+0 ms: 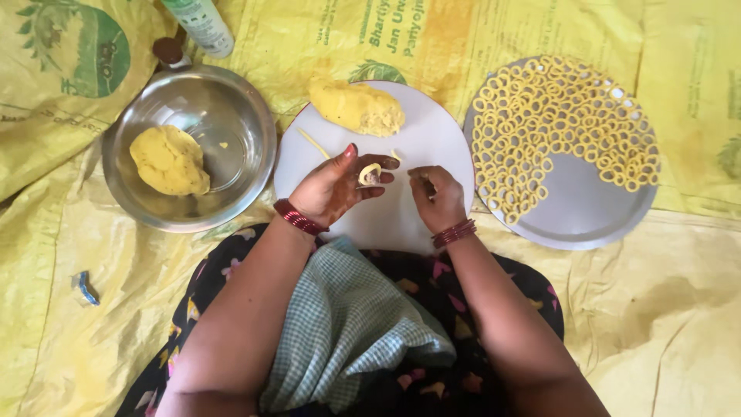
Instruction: The person rolls small pieces of yellow dough into thin strips on a white board, then joins the ends to form rings and places them on a metal tray. The process is repeated continuously throughout the clip.
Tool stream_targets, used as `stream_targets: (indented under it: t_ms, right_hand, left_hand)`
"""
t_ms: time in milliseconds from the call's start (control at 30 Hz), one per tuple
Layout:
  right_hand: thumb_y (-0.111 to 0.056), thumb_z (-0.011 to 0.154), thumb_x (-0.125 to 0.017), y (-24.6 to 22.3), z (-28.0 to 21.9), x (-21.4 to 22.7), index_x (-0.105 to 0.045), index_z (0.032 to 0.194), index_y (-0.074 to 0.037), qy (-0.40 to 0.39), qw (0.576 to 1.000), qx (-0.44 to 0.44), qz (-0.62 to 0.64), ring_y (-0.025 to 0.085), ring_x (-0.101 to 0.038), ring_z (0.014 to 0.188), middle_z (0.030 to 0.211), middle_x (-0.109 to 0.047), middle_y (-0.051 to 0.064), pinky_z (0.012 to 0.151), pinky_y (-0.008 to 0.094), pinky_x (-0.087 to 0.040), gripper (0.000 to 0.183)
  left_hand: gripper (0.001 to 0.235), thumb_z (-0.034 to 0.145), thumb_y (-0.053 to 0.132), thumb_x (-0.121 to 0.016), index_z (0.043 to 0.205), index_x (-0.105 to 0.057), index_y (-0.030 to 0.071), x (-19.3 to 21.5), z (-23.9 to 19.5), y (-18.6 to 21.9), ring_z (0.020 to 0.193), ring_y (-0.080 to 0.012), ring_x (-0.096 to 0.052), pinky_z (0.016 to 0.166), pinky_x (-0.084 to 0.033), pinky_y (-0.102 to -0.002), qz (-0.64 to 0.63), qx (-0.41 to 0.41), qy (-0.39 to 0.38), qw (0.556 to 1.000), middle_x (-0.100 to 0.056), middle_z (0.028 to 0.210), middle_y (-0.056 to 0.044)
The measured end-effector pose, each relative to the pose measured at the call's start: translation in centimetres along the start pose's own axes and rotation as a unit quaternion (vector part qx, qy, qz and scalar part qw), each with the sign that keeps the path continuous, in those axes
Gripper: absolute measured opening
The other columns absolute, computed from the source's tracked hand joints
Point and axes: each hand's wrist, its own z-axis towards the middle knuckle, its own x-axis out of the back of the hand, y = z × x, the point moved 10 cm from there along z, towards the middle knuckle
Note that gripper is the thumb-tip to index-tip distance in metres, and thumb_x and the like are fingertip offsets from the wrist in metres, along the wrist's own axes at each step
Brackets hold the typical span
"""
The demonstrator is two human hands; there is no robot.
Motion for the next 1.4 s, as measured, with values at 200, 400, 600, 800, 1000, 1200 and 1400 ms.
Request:
stream_targets:
  t_ms: [200, 400, 600, 800, 1000, 1200, 1400]
  right_hand:
    - [-0.004, 0.097, -0.065, 3.7, -2.5, -1.2, -0.071, 0.109, -0.001, 0.006, 0.973, -0.098, 0.211, 0.007, -0.065, 0.079, 0.089, -0.071, 0.001, 0.072, 0.023, -0.055, 0.013]
    - [-0.001, 0.099, -0.064, 5.9, -4.2, -2.4, -0.069, 0.111, 0.002, 0.002, 0.928, -0.123, 0.352, 0.009, -0.062, 0.074, 0.088, -0.068, 0.002, 0.068, 0.024, -0.051, 0.013]
    - [-0.001, 0.096, -0.062, 7.6, -4.1, -2.5, -0.068, 0.109, 0.004, -0.015, 0.921, -0.131, 0.367, 0.01, -0.062, 0.073, 0.088, -0.068, 0.004, 0.066, 0.024, -0.05, 0.016]
    - [-0.005, 0.097, -0.064, 8.9, -3.3, -2.6, -0.07, 0.107, 0.004, -0.008, 0.95, -0.148, 0.276, 0.01, -0.06, 0.067, 0.08, -0.066, 0.004, 0.061, 0.025, -0.048, 0.014]
    - [-0.008, 0.097, -0.066, 9.0, -3.6, -2.4, -0.07, 0.107, 0.001, -0.008, 0.945, -0.156, 0.288, 0.009, -0.062, 0.07, 0.084, -0.068, 0.002, 0.062, 0.024, -0.05, 0.014]
    - [-0.015, 0.097, -0.069, 5.9, -4.9, -2.9, -0.069, 0.11, -0.002, -0.019, 0.839, -0.224, 0.495, 0.015, -0.063, 0.073, 0.09, -0.068, 0.005, 0.066, 0.03, -0.051, 0.018]
    - [-0.035, 0.096, -0.061, 1.3, -8.0, -4.2, -0.068, 0.112, -0.007, -0.066, 0.702, -0.298, 0.643, 0.019, -0.065, 0.085, 0.099, -0.071, 0.005, 0.082, 0.036, -0.053, 0.033]
  left_hand:
    - [0.072, 0.1, 0.066, -0.051, 0.13, -0.067, 0.003, -1.1, -0.4, -1.1, 0.121, -0.0233, -0.058, 0.104, -0.043, -0.043, 0.047, 0.041, -0.003, 0.998, -0.066, 0.124, -0.011]
    - [0.071, 0.09, 0.067, -0.054, 0.128, -0.067, 0.008, -1.0, -0.9, -1.5, 0.12, -0.0158, -0.058, 0.101, -0.043, -0.04, 0.148, 0.041, 0.056, 0.987, -0.07, 0.121, 0.0]
    - [0.065, 0.091, 0.06, -0.066, 0.124, -0.071, 0.005, -1.3, -0.6, -1.9, 0.1, -0.0117, -0.057, 0.095, -0.043, -0.035, 0.131, 0.027, 0.058, 0.989, -0.063, 0.097, 0.004]
    - [0.052, 0.092, 0.05, -0.071, 0.12, -0.072, 0.006, -1.1, -0.9, -1.7, 0.09, -0.0085, -0.059, 0.091, -0.045, -0.032, 0.114, 0.019, 0.087, 0.989, -0.061, 0.085, 0.006]
    - [0.062, 0.095, 0.06, -0.056, 0.123, -0.068, 0.006, -2.1, -1.8, -1.3, 0.095, -0.0104, -0.055, 0.099, -0.045, -0.036, 0.087, 0.026, 0.091, 0.992, -0.073, 0.118, 0.001]
    - [0.081, 0.096, 0.071, -0.029, 0.125, -0.071, 0.007, -2.4, -2.6, -0.5, 0.118, -0.0156, -0.06, 0.104, -0.043, -0.04, 0.297, 0.032, 0.178, 0.938, -0.072, 0.124, -0.009]
    - [0.071, 0.101, 0.057, -0.029, 0.102, -0.085, 0.013, -8.4, -3.3, 0.5, 0.139, -0.051, -0.03, 0.114, -0.024, -0.061, 0.746, -0.035, 0.134, 0.651, -0.055, 0.143, -0.015]
